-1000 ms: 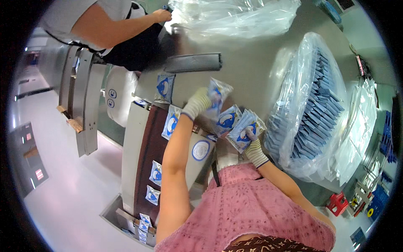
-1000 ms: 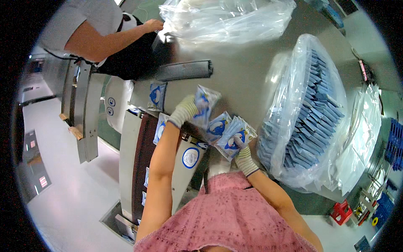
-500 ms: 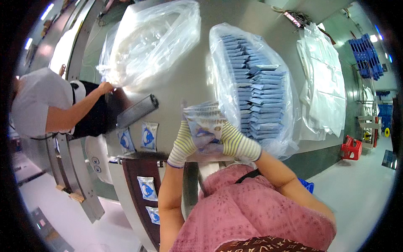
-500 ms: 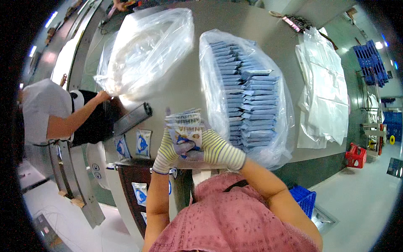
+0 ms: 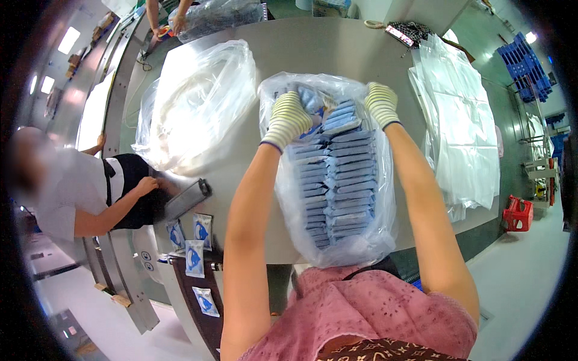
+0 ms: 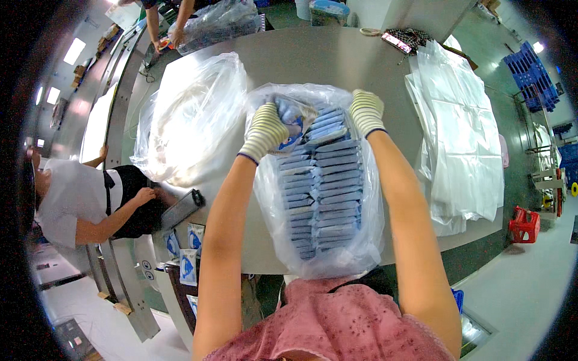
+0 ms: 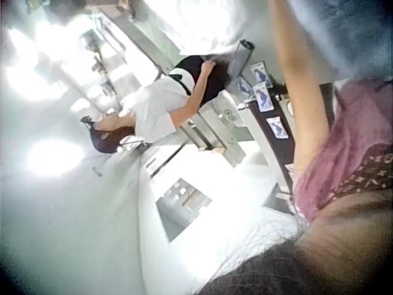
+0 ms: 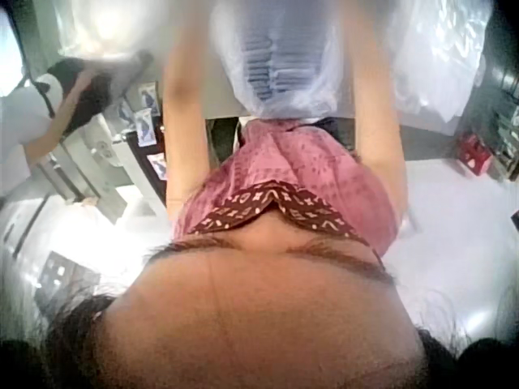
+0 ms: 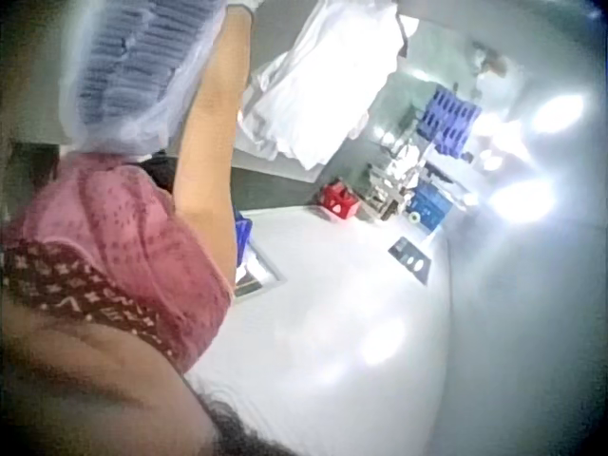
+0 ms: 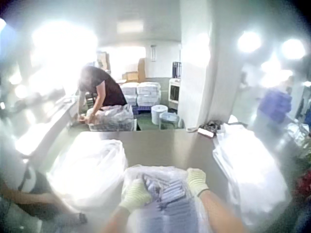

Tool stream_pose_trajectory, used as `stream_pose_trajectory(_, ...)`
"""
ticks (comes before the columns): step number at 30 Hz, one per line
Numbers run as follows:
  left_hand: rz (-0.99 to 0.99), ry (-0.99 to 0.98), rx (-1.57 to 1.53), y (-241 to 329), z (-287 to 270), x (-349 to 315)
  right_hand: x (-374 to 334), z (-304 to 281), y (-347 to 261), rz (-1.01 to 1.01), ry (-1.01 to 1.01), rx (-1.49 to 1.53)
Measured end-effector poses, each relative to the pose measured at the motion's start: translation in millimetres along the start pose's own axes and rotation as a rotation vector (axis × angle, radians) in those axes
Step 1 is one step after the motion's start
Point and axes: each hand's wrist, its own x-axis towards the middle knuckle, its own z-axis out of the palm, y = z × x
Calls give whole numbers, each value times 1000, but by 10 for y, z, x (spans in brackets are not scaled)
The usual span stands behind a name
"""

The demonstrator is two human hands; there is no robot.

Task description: The person sorts small blue and white pouches into a large plastic bag by hand on a stainless steel work surface.

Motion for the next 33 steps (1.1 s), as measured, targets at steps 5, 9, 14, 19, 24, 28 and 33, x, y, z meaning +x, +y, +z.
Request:
stream_pose_trajectory(5,250,-82,447,335,646,432,-128,-481,85,-103,239,256)
stream_pose_trajectory(9,560,-174,362,661,1099,321,-51,-460,313,-128,204,377)
stream_pose_trajectory(14,104,-58,-282,-154,1108,444,-523,-690,-37,-539,351,381)
stream_pose_trajectory(19,443,-181,65,55,1480,437,-555,105,-426,-831,6,393)
stream_pose_trajectory(24,367,232,-164,-339,851,-412,-366,522,-253,-637,52,-48)
stream_pose_trajectory(28,218,358,-95,-1132,117,-1586,-232,765,-217,-619,89,-95)
stream_pose_trajectory(33,-200,450,95,-2562,-516,-3324,-906,76,-1307,-905,283,310)
